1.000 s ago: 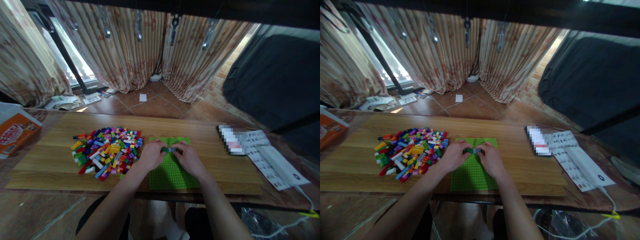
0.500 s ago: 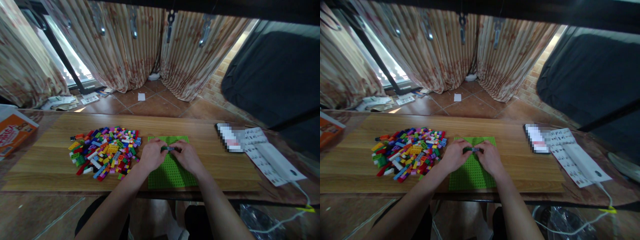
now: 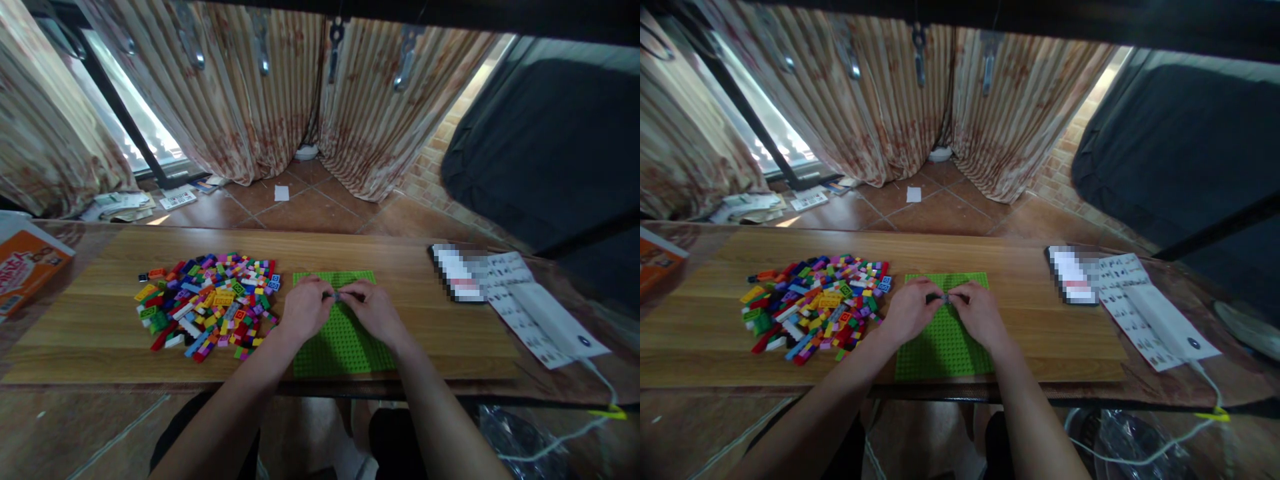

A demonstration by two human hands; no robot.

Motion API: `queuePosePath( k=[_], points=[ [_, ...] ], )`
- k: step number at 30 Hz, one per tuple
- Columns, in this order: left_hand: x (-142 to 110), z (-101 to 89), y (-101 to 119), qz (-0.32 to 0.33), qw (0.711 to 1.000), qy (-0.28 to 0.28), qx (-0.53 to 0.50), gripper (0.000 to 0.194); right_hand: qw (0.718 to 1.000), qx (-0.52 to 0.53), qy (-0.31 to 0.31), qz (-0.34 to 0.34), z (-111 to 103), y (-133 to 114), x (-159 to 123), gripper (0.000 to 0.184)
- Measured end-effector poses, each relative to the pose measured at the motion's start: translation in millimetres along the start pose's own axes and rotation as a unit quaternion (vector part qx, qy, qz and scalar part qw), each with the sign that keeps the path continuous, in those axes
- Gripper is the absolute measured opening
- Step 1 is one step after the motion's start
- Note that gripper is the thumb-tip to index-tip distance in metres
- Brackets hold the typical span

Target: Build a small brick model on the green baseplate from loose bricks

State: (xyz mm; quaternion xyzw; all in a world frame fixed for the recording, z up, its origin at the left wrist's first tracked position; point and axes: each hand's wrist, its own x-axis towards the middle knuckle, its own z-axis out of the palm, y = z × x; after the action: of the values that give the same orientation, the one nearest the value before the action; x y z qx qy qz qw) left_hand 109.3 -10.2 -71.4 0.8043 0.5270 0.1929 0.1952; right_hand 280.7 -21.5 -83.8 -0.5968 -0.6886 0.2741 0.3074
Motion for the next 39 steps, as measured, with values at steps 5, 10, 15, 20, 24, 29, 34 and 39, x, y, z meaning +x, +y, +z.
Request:
queuePosePath(
  k=[5, 10, 15, 20, 24, 29, 34, 39],
  points=[
    [1.5, -0.8, 1.6, -0.013, 1.000, -0.010, 0.005, 0.014, 1.000, -0.017, 0.016, 0.018, 3.6, -1.8, 1.3, 0.015],
    [2.5, -0.1, 2.6, -0.013, 1.000, -0.015, 0.014, 0.012, 0.999, -0.040, -0.001, 0.021, 0.2, -4.6, 4.2, 0.014],
    [1.4, 0.6, 6.7, -0.025, 0.999, -0.015, 0.032, 0.011, 0.998, -0.050, -0.009, 0.022, -1.1, -7.2, 6.8, 0.013],
    [0.2, 2.6, 8.7, -0.024, 0.998, -0.010, 0.050, 0.009, 0.997, -0.051, -0.021, 0.045, -2.2, -11.1, 8.7, 0.012],
    [-1.6, 4.8, 8.4, -0.009, 0.998, 0.007, 0.061, 0.009, 0.996, -0.067, -0.029, 0.047, -2.6, -12.2, 8.7, 0.012],
    [-3.4, 5.5, 5.6, 0.022, 0.998, 0.006, 0.053, 0.014, 0.996, -0.078, -0.017, 0.026, -1.3, -10.8, 4.2, 0.014],
    [-4.0, 5.3, 1.2, 0.035, 0.999, 0.003, 0.037, 0.015, 0.997, -0.080, 0.005, -0.007, 0.1, -3.0, 0.0, 0.015],
    [-3.0, 5.9, 0.6, 0.021, 0.999, 0.016, 0.030, 0.018, 0.998, -0.049, 0.028, -0.024, 1.9, 5.7, -1.4, 0.019]
  ],
)
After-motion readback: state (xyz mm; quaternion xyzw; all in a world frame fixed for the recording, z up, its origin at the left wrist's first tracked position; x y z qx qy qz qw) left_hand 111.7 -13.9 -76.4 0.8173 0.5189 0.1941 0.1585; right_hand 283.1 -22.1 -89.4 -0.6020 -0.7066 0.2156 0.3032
